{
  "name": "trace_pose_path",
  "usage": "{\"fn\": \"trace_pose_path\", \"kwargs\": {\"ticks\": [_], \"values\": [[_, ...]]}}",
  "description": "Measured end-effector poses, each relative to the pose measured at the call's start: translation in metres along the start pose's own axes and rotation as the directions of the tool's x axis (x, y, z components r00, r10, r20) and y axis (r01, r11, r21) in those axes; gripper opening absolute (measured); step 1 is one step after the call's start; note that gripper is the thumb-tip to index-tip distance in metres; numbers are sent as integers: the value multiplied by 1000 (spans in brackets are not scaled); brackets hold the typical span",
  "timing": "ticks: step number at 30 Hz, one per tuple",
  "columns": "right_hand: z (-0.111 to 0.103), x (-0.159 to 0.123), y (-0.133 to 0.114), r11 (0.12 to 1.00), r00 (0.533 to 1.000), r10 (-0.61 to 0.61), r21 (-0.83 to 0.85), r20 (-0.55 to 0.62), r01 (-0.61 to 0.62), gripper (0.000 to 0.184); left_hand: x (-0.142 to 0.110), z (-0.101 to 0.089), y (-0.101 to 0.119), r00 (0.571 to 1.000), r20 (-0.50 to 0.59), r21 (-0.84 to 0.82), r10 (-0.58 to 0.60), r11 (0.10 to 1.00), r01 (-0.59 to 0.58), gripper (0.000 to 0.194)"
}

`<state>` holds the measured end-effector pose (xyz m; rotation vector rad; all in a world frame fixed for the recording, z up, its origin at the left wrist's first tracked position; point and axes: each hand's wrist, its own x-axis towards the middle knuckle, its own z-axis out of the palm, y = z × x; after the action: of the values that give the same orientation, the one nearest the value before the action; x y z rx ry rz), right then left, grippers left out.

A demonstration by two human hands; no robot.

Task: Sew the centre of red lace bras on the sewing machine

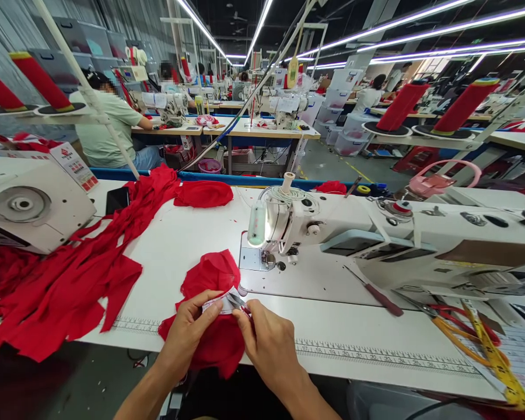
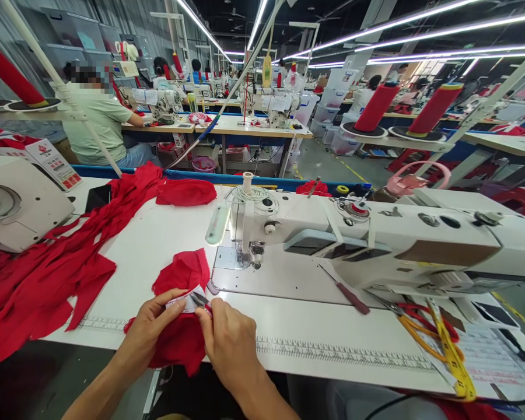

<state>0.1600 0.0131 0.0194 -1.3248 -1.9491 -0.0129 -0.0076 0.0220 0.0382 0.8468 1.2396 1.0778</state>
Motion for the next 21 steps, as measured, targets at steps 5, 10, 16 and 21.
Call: {"fn": "trace_pose_path", "kwargs": {"ticks": [5, 10, 16, 21], "values": [[0, -1, -2, 997, 998, 51, 49, 22, -52, 36, -2, 2, 3, 1000, 11, -15, -3, 1000, 3, 44], [1, 0, -1, 995, 998, 67, 79, 10, -68, 36, -3, 5, 5, 1000, -1, -20, 8, 1000, -8, 41], [-4, 2, 0, 1000, 999, 12, 6, -41, -11, 37, -1, 4, 5, 999, 35, 20, 11, 1000, -12, 44], [-7, 0, -2, 1000, 1000, -5, -24, -19, 5, 36, -1, 5, 6, 999, 43, 12, 15, 1000, -16, 42]]}}
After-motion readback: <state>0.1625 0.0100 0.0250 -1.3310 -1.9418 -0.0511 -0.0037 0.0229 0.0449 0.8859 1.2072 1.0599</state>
